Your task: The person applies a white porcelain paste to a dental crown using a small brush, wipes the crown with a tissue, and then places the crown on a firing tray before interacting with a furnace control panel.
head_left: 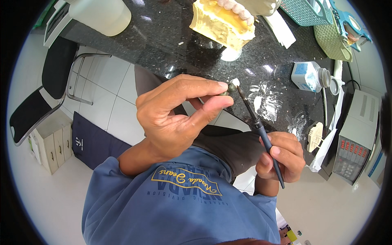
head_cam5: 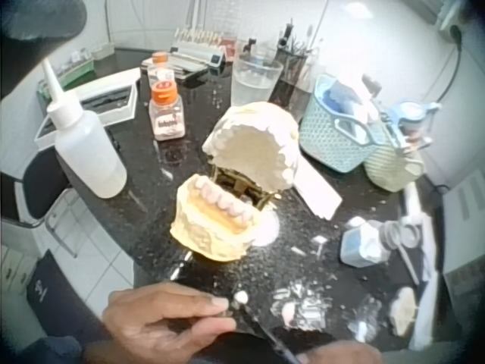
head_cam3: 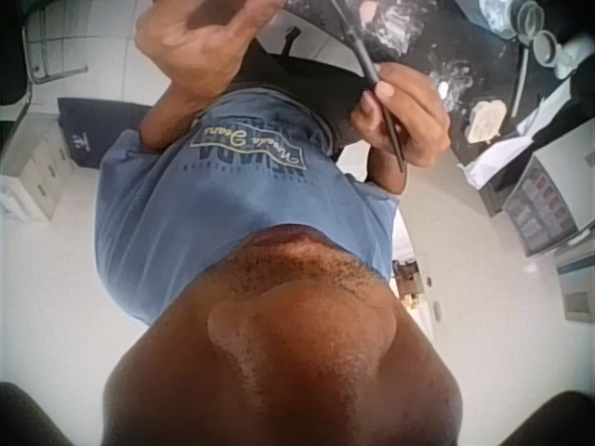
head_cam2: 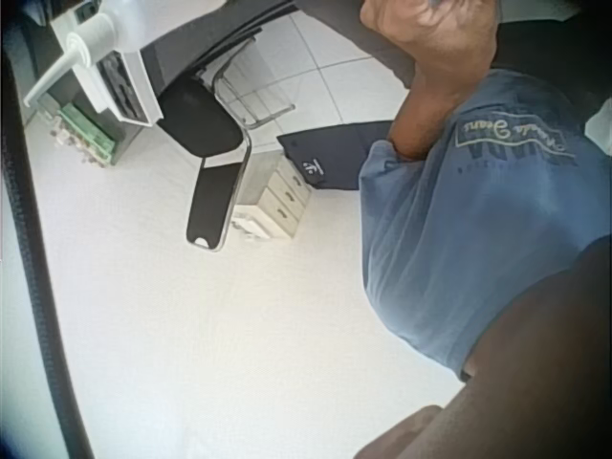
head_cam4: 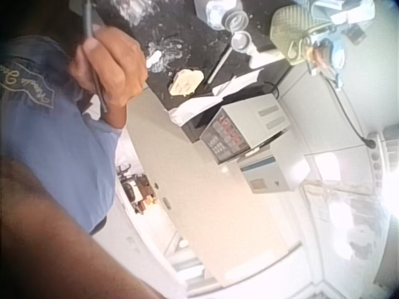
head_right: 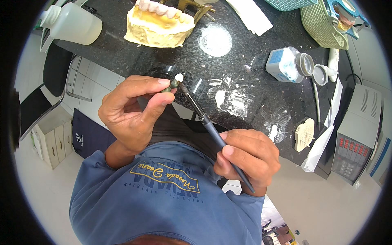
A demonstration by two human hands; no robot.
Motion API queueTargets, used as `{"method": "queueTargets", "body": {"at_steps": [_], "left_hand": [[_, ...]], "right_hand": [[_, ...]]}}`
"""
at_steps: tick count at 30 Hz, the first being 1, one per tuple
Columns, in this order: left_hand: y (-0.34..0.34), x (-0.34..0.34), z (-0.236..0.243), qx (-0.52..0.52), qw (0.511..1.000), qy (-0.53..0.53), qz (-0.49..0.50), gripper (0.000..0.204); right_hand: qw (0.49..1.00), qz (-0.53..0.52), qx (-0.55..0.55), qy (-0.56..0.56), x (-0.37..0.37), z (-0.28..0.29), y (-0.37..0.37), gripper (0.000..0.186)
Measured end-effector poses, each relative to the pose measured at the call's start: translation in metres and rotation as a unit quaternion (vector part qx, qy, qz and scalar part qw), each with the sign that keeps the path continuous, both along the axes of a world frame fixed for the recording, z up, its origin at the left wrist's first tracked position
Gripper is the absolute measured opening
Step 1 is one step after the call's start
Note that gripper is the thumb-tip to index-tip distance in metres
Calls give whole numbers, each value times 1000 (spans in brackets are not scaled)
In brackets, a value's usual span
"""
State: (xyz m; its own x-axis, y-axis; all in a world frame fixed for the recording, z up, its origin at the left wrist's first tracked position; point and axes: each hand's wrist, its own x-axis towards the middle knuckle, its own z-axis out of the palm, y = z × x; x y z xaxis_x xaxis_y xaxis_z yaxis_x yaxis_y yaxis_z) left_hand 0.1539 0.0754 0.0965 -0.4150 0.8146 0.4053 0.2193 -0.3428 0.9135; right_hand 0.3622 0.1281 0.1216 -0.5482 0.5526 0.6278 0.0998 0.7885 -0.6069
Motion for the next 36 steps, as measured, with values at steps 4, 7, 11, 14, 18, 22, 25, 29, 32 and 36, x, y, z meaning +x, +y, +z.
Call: {"method": "queueTargets", "body": {"at_steps": [4, 7, 11, 14, 18, 22, 25, 29, 32, 36], "left_hand": [[0, 0, -2, 6, 1000, -5, -3, 22], [0, 0, -1, 5, 1000, -7, -4, 22], [-1, 1, 0, 2, 1000, -3, -1, 23], [0, 2, 0, 1, 1000, -5, -2, 24], [0, 3, 0, 8, 1000, -1, 2, 25], [-1, 1, -1, 14, 1000, 5, 9, 26], [-3, 0, 1, 7, 1000, 3, 13, 25], [-1, 3, 3, -4, 1000, 4, -6, 24], [3, 12, -2, 11, 999, -34, 34, 21], [-16, 6, -2, -7, 998, -22, 50, 19]], "right_hand": [[1000, -8, -2, 10, 0, -1, -1, 28], [1000, 6, 1, 9, 2, -3, 1, 26], [997, -2, 3, 75, 5, -7, 3, 20], [996, -13, -4, 82, 6, -6, 3, 21], [996, -10, -11, 85, 4, -5, 5, 22], [997, -6, -9, 74, 3, -5, 5, 22], [996, -49, 6, 77, 0, -6, 1, 23], [992, -83, 10, 96, 0, -5, -4, 25], [982, -145, 82, 94, 14, -4, -9, 25], [963, -141, 113, 201, 46, 17, -10, 38]]}}
